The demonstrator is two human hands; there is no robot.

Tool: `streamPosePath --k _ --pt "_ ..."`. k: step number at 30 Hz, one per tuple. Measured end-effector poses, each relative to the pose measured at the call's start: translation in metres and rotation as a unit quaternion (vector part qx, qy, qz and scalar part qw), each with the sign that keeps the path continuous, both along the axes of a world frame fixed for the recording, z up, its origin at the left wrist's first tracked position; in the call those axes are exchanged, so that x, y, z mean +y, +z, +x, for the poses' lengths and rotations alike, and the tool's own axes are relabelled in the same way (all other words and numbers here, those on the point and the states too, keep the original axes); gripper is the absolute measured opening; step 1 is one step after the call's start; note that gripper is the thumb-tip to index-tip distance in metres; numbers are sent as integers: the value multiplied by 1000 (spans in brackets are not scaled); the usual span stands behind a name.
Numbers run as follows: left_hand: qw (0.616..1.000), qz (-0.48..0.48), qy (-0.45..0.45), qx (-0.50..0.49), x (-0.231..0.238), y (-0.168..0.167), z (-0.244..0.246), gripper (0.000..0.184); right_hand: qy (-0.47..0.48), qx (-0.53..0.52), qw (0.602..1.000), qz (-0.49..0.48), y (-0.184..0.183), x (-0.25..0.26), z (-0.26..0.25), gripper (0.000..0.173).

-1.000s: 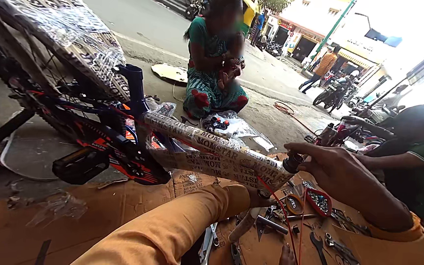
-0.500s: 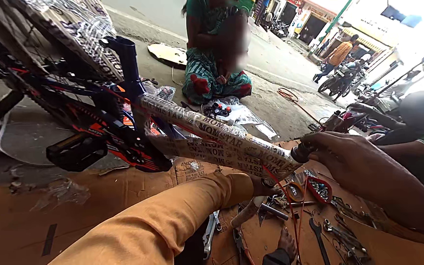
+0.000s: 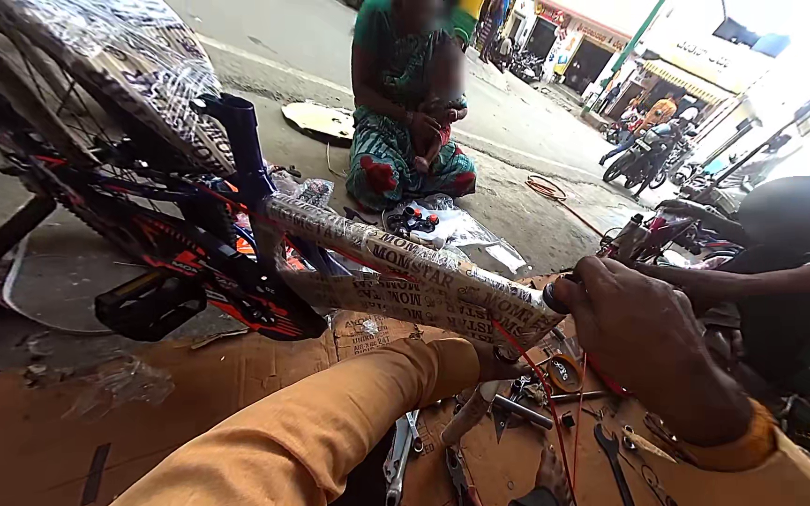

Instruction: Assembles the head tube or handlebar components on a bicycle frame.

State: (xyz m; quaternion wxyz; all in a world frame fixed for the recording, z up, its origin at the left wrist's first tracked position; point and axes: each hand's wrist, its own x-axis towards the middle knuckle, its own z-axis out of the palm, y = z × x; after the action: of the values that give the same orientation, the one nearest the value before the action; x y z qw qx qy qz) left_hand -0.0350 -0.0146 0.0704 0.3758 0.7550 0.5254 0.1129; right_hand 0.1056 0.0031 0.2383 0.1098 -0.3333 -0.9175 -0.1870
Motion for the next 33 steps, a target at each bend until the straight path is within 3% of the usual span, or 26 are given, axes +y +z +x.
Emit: streamPosePath --k 2,5,7,11,14,15,16,18,20,23,27,30,33 --pt "997 22 69 -17 -3 8 7 48 2 41 998 41 -10 6 -1 45" --pt "998 -1 57 29 4 15 12 51 10 35 999 24 -2 10 9 57" --pt "997 -13 41 59 4 17 12 55 39 36 998 -36 5 17 21 53" --pt "997 -40 72 9 2 24 12 46 118 38 969 -215 13 25 30 51" --pt "999 3 44 -10 19 -15 9 52 121 80 971 -191 2 29 24 24" --pt "998 8 49 -28 23 -26 10 52 104 104 976 -159 -2 29 22 24" --pt "998 9 52 -35 25 -29 10 52 95 129 978 -134 -6 30 21 35" --pt "998 7 49 -28 23 -25 9 53 84 158 972 -155 -9 30 24 46" --pt "999 -6 42 -12 21 -20 7 57 96 181 943 -263 -8 28 29 59" --pt "999 9 34 -18 20 -17 8 54 145 315 847 -403 -17 18 30 58" --pt "999 41 7 -9 17 -17 7 48 95 438 822 -351 -33 9 15 50" --pt "1000 11 5 10 15 -13 7 52 102 428 791 -424 -30 11 14 56" --pt "999 -32 32 10 17 -15 6 61 162 415 729 -520 -31 21 23 54"
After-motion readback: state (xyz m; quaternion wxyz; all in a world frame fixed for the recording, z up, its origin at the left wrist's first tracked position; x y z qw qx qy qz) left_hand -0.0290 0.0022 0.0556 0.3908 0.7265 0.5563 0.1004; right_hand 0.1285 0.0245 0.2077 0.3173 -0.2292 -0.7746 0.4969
